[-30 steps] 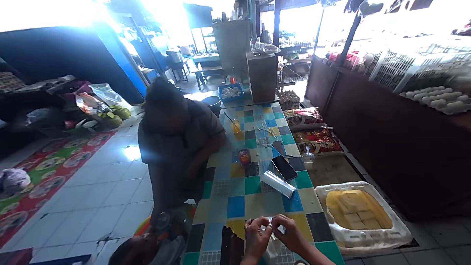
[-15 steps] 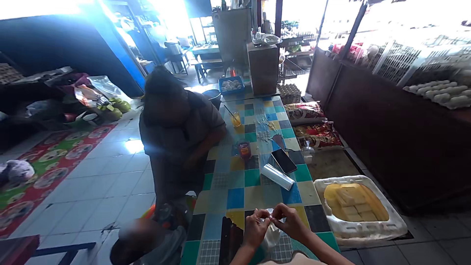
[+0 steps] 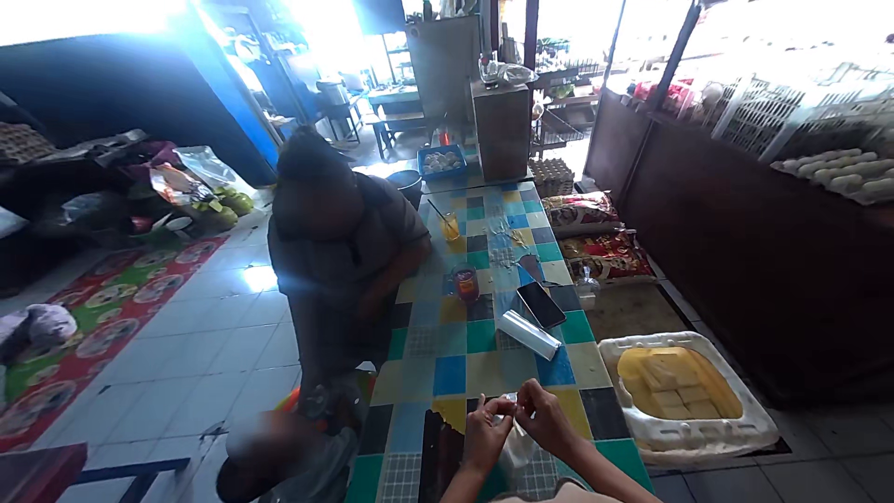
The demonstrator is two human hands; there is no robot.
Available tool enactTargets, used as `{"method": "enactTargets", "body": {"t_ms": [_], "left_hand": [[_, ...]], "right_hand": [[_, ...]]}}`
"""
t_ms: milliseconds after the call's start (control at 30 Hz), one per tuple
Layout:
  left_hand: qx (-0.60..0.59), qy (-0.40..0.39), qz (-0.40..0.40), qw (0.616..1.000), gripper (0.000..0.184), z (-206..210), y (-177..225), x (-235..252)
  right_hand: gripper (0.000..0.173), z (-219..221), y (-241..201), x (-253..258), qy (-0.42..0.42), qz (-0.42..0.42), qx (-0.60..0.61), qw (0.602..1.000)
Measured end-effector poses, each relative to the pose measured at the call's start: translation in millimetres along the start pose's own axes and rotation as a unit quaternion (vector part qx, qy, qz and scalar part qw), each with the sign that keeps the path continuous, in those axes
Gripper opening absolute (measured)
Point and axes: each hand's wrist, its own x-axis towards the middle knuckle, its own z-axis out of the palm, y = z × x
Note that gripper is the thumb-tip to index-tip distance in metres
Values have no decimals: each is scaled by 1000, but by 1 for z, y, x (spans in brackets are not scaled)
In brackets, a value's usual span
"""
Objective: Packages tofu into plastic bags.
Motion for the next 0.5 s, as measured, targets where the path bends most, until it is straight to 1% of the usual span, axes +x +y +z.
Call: {"method": "enactTargets", "body": {"t_ms": [33,133,200,267,367,433,500], "left_hand": [[3,2,0,1000,20,-1,2,0],[22,10,-6,1000,20,-1,5,-2],[25,30,-20,999,19,0,3,-1],[16,48,-38,998,16,1,-1,1],[8,44,-54,998,17,-1,-2,4],[14,25,-54,998,20,-1,-3,6],[15,8,-35,999,21,-1,-2,5]], "right_hand": [[20,2,-3,0,1,14,-9,1000],[15,12,-8,-2,39,22,-26,999],[14,17,-7,0,50,28,-3,998],[13,14,-2,2,24,29,49,998],[18,1,3,7,-42,58,109,991],[19,-2,3,9,-46,77,113,990],[18,-2,3,8,-37,82,100,991]]}}
